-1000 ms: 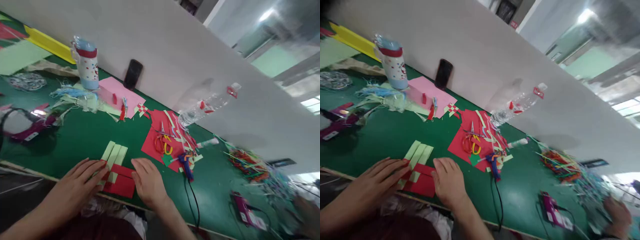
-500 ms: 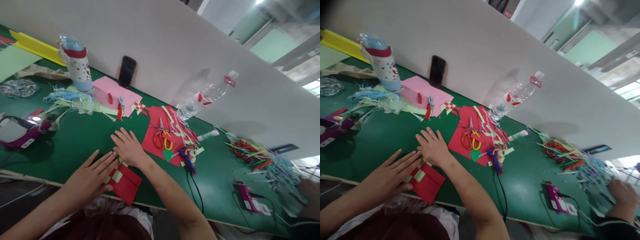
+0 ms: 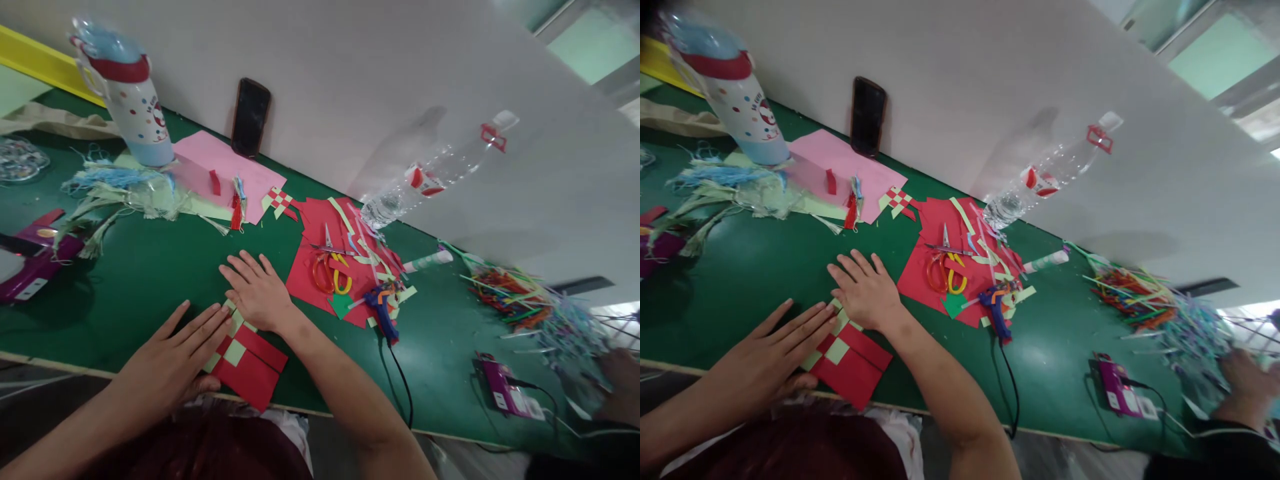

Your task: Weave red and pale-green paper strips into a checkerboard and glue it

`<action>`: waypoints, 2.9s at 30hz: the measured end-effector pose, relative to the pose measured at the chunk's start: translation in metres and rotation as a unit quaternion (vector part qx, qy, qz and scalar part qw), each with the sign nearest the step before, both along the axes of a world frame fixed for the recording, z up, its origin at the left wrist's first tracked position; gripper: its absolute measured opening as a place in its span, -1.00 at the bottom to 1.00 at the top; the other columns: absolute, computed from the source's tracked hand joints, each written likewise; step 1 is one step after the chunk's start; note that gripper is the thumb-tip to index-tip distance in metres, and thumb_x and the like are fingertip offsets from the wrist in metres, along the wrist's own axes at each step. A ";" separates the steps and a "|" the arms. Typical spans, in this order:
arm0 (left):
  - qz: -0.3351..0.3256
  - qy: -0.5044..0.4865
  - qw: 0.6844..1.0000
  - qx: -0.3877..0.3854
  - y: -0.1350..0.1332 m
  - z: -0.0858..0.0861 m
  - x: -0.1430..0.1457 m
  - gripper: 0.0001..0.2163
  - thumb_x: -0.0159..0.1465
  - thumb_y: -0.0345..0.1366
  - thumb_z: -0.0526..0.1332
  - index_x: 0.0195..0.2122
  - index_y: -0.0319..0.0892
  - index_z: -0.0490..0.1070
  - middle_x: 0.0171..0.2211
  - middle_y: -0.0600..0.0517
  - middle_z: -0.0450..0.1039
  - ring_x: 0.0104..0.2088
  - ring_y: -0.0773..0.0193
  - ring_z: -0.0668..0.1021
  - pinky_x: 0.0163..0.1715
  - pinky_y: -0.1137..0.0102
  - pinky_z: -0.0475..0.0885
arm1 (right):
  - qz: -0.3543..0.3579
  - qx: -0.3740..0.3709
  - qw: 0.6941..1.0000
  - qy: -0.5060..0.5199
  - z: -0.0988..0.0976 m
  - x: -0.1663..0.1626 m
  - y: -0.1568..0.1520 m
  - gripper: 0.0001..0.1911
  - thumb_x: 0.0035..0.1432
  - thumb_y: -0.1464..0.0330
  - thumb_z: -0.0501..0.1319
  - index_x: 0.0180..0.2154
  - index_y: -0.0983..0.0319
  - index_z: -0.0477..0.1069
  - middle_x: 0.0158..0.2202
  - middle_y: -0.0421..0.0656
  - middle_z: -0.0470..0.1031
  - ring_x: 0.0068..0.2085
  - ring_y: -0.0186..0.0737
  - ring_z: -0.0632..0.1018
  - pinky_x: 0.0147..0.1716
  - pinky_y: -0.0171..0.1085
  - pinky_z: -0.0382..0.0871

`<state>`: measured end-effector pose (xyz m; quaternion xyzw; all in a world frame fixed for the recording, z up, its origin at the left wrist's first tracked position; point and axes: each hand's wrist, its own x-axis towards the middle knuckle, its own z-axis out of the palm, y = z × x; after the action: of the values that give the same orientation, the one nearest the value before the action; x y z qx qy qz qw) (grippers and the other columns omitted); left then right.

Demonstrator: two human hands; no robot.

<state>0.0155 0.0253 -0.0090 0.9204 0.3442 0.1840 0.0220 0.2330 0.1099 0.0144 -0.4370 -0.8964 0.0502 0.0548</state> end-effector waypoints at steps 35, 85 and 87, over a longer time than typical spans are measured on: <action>0.041 0.006 0.999 0.019 -0.017 0.001 -0.021 -0.22 0.42 0.15 0.04 0.53 -0.05 -0.23 0.34 -0.09 0.39 0.31 -0.03 0.45 0.48 -0.02 -0.29 | -0.028 -0.041 0.994 0.095 0.032 0.031 -0.034 -0.50 0.55 0.30 -0.05 0.36 0.38 0.26 0.44 0.00 0.23 0.52 0.00 -0.01 0.46 0.03 0.01; 0.012 0.004 1.000 -0.001 0.014 0.001 -0.012 -0.20 0.38 0.23 0.05 0.52 0.01 -0.22 0.36 -0.02 0.37 0.36 0.00 0.38 0.47 -0.01 -0.33 | 0.059 -0.044 0.997 -0.006 0.013 0.027 -0.043 -0.36 0.52 0.04 -0.02 0.42 0.28 0.16 0.47 -0.06 0.14 0.50 -0.02 0.07 0.47 0.14 -0.07; 0.017 -0.006 1.000 -0.010 0.011 0.002 -0.011 -0.20 0.39 0.23 0.04 0.51 0.03 -0.22 0.35 -0.02 0.37 0.35 0.01 0.40 0.47 0.00 -0.33 | 0.062 -0.046 0.997 -0.004 0.006 0.027 -0.041 -0.35 0.52 0.04 -0.02 0.43 0.28 0.13 0.48 -0.05 0.13 0.51 -0.04 0.05 0.47 0.15 -0.10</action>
<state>0.0043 0.0364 -0.0075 0.9132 0.3614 0.1860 0.0302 0.2602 0.0687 0.0203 -0.3825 -0.9189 0.0927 0.0282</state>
